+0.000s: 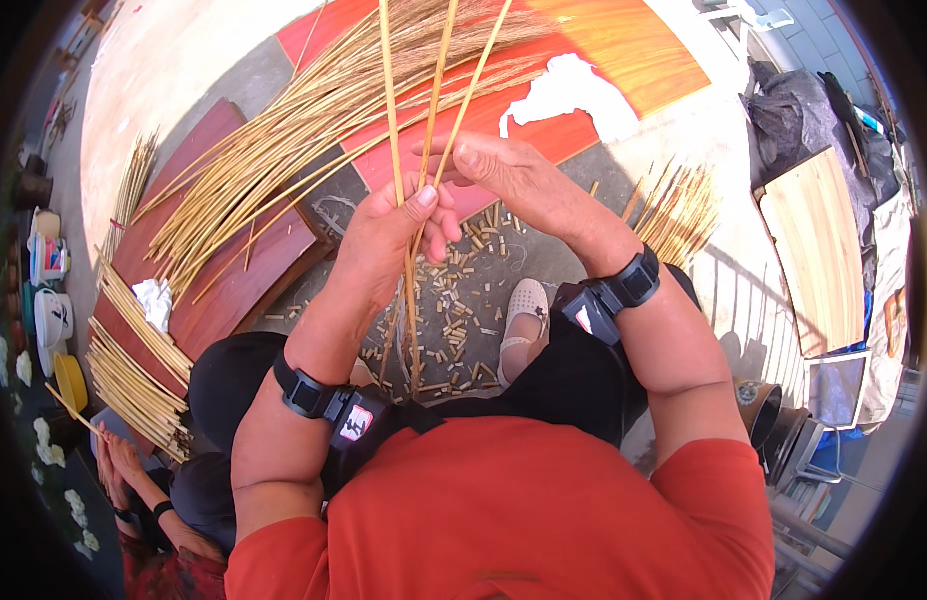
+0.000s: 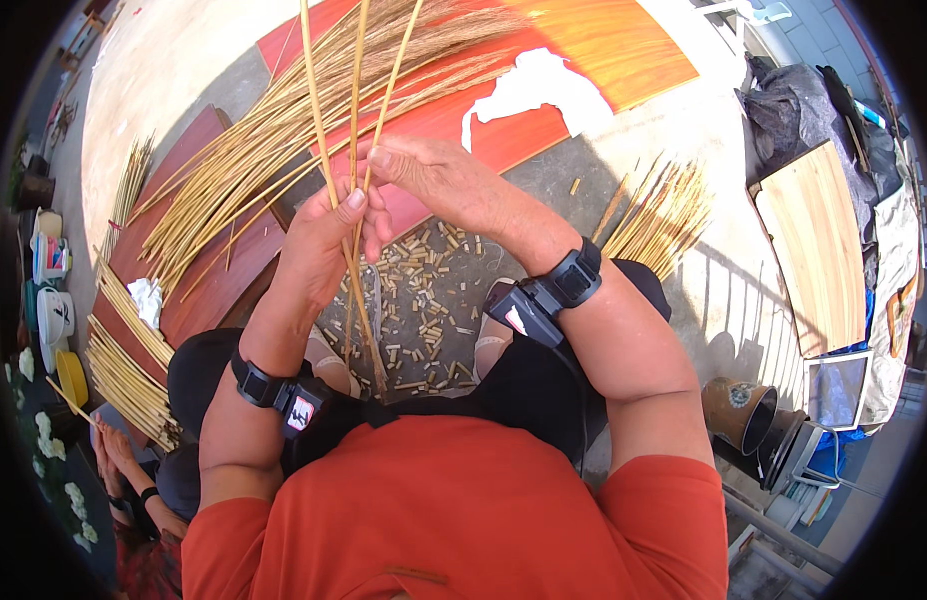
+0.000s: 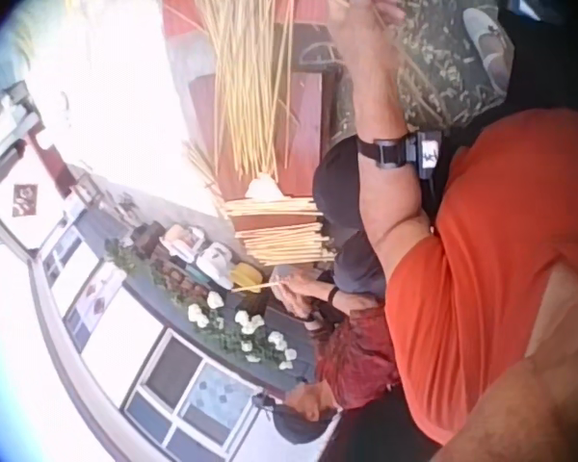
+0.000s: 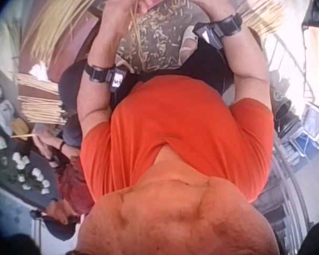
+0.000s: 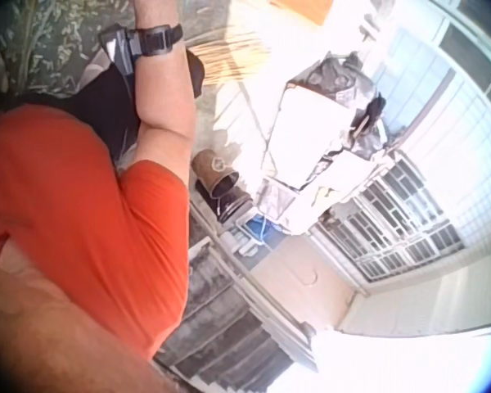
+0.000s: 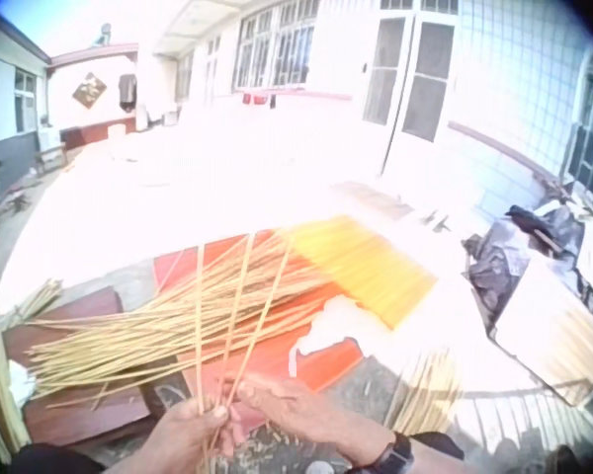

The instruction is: Sorting and bundling straw stalks to prepare broom heads.

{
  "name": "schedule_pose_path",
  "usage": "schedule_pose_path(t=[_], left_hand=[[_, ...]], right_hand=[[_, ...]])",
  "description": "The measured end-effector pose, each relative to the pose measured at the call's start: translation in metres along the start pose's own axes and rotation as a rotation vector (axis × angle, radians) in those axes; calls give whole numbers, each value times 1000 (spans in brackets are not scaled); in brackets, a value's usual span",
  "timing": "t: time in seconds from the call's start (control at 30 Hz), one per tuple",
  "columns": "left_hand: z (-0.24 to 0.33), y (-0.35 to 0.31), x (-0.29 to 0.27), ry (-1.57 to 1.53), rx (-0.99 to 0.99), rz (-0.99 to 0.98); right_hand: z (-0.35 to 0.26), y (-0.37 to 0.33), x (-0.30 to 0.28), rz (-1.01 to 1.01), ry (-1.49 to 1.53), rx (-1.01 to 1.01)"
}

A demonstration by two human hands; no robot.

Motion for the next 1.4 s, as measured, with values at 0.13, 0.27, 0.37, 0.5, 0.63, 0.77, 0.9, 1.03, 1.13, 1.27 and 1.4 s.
schedule_pose_path(t=[0.13, 0.27, 0.37, 0.5, 0.63, 0.77, 0.9, 1.03, 1.13, 1.27, 1.4], left_hand=[[1, -3, 11, 35, -108, -162], [-7, 3, 16, 35, -195, -300], [-22, 8, 6, 94, -273, -269], [-33, 9, 6, 165, -358, -268], [-36, 9, 10, 136, -384, -276], [-39, 13, 11, 96, -379, -273], [-40, 17, -2, 105, -330, -191], [-33, 17, -8, 46, -333, -39], [-33, 16, -12, 69, -339, 25], [-37, 15, -7, 161, -365, -67], [-39, 13, 2, 195, -386, -160]], right_hand=[[0, 6, 16, -185, 334, 147], [11, 15, 19, -164, 545, 63], [19, 21, 7, 21, 645, 181], [36, 16, -6, 101, 594, 276], [39, 11, -10, 121, 546, 305], [41, 7, -21, 197, 297, 319], [18, 4, -29, 223, -119, 183], [16, -1, -50, 248, -252, 265], [10, -6, -54, 267, -258, 278], [22, -4, -40, 246, 44, 268], [26, 3, -30, 153, -131, 307]])
Point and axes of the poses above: each hand's wrist, its own y-axis towards the middle knuckle, its own x-axis out of the palm, z = x × y, the point moved 4 cm from there along y, towards the middle knuckle, and after that the axes turned 3 degrees about -x, right-handed, at the moved point
